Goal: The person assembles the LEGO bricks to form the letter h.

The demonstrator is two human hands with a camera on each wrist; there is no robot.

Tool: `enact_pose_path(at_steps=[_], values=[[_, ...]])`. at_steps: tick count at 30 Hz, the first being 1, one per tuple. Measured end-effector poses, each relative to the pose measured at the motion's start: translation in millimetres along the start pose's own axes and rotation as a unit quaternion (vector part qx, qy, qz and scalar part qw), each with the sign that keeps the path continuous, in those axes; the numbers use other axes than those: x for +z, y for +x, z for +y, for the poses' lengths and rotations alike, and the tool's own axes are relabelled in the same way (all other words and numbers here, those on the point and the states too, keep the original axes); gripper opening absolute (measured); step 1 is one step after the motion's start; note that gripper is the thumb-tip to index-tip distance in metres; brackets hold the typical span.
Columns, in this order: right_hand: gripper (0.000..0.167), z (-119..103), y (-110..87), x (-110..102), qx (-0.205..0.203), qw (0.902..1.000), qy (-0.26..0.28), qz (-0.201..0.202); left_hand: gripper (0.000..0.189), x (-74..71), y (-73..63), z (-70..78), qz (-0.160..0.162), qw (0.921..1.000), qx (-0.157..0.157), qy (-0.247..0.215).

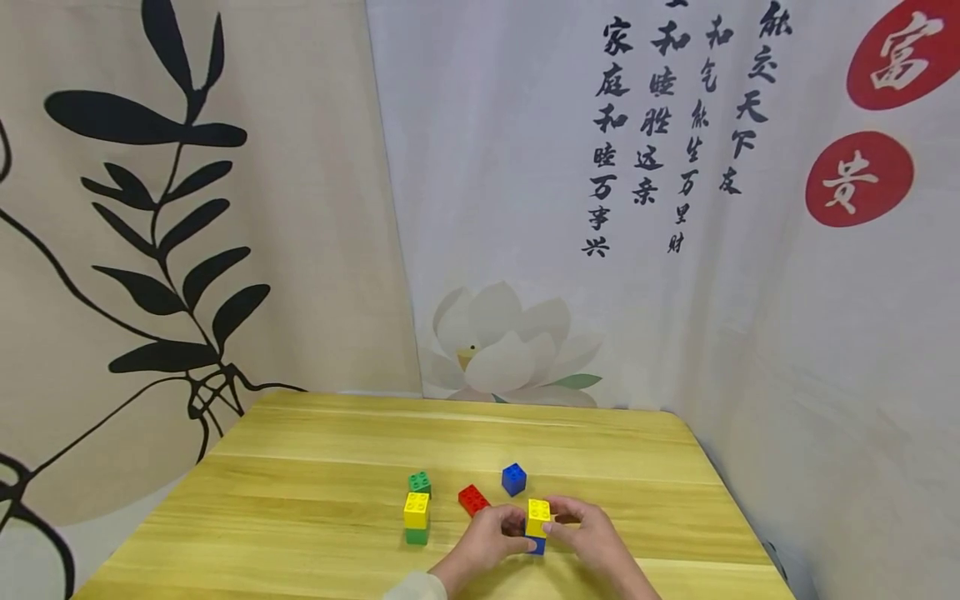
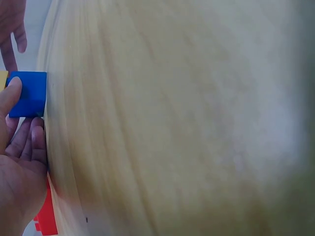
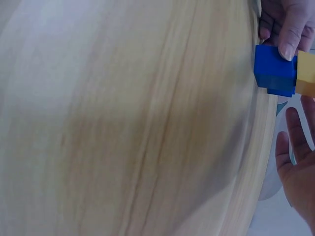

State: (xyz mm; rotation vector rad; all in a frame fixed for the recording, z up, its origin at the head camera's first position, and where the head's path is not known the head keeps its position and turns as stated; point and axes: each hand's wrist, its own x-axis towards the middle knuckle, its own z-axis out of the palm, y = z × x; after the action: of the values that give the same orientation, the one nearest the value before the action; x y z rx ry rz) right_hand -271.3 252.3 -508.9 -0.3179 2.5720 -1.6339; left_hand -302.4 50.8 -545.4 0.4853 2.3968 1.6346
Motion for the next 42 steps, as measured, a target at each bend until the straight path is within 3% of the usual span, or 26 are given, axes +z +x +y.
enact_pose_path(at_steps=[13,23,31,36,42], values=[[0.049,0.7,3.1,5.2,0.003,0.999,-0.037,0.025,0.021,-0.5,-0.8,-0.2,0.0,1.0,-0.001,0.001],[0.045,-1.8,5.6,1.9,-0.031,0.9961,-0.083,-0.002,0.022,-1.2,-0.2,-0.8,0.0,1.0,0.001,-0.007],[0.048,1.4,5.6,2.5,-0.011,0.9978,-0.065,-0.006,0.022,-0.3,-0.7,0.0,0.004,1.0,-0.003,-0.004],[0.048,1.8,6.2,6.0,-0.021,0.9985,-0.05,0.003,0.024,-1.3,-1.5,0.3,0.006,1.0,0.002,-0.006],[0.042,0.0,4.5,8.4,-0.008,0.9989,-0.045,0.01,0.023,-1.3,-0.7,-1.7,0.002,1.0,0.006,-0.003]])
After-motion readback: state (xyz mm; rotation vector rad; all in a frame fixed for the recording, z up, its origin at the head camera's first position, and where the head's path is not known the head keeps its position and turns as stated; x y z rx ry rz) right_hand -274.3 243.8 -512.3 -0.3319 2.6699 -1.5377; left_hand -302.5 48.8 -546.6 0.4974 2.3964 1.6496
